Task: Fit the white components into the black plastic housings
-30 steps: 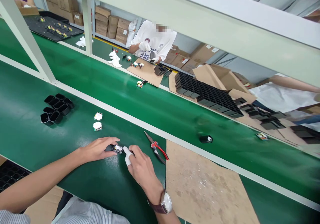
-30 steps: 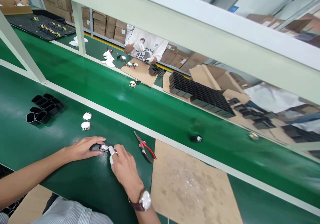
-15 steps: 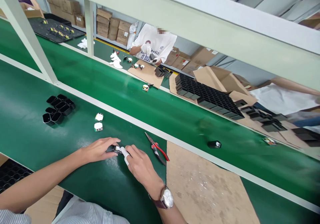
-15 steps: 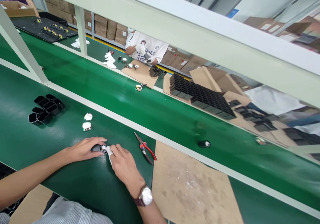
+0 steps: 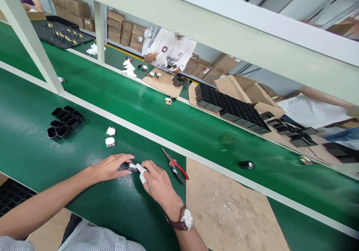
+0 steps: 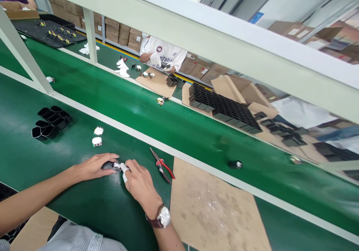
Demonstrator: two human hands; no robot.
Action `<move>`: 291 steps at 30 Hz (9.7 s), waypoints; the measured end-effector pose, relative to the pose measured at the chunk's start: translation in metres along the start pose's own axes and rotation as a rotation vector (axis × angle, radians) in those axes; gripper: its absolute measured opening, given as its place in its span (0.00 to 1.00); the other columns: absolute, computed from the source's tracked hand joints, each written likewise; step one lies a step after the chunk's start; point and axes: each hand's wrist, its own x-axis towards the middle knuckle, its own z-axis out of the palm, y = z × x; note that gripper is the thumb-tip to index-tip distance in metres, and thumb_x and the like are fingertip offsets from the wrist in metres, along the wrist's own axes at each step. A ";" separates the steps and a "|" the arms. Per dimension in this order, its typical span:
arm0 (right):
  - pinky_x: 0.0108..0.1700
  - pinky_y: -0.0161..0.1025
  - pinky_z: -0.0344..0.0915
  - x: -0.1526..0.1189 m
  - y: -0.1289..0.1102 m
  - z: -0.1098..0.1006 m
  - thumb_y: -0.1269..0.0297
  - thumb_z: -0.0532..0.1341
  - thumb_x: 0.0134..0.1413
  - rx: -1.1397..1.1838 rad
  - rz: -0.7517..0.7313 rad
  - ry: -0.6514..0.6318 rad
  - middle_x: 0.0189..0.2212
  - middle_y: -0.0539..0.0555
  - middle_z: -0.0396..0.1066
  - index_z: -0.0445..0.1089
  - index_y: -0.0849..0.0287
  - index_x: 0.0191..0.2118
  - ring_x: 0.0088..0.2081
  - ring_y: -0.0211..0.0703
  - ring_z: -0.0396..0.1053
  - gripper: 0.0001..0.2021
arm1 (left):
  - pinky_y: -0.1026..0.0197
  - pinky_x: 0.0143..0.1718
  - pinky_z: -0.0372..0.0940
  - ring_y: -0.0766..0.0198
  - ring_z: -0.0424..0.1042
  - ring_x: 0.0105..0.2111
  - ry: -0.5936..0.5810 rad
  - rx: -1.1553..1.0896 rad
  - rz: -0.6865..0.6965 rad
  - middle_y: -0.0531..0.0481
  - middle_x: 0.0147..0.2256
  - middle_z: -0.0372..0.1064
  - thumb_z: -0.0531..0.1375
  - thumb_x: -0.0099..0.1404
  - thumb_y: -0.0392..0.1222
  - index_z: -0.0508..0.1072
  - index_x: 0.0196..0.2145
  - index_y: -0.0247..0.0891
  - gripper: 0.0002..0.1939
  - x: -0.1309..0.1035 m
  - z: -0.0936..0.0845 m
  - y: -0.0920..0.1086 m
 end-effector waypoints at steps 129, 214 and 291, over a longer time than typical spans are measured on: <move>0.51 0.54 0.72 -0.028 0.038 0.053 0.63 0.57 0.72 0.063 0.165 0.410 0.54 0.64 0.72 0.69 0.59 0.60 0.52 0.57 0.71 0.15 | 0.37 0.53 0.69 0.40 0.69 0.51 0.662 0.901 -0.173 0.36 0.47 0.70 0.60 0.74 0.49 0.76 0.53 0.37 0.16 -0.082 -0.141 -0.005; 0.62 0.55 0.74 -0.002 -0.017 0.027 0.77 0.51 0.67 0.449 0.264 0.177 0.63 0.63 0.66 0.46 0.51 0.75 0.63 0.55 0.69 0.35 | 0.42 0.59 0.70 0.49 0.69 0.59 0.154 0.130 0.274 0.40 0.56 0.72 0.63 0.72 0.35 0.62 0.68 0.45 0.29 0.011 -0.011 -0.004; 0.45 0.55 0.77 -0.047 0.035 0.039 0.68 0.51 0.73 -0.070 0.500 0.274 0.42 0.64 0.74 0.69 0.65 0.58 0.45 0.57 0.75 0.16 | 0.55 0.52 0.73 0.55 0.77 0.53 0.117 -0.016 0.380 0.39 0.55 0.74 0.57 0.77 0.38 0.74 0.50 0.40 0.08 0.007 0.001 0.001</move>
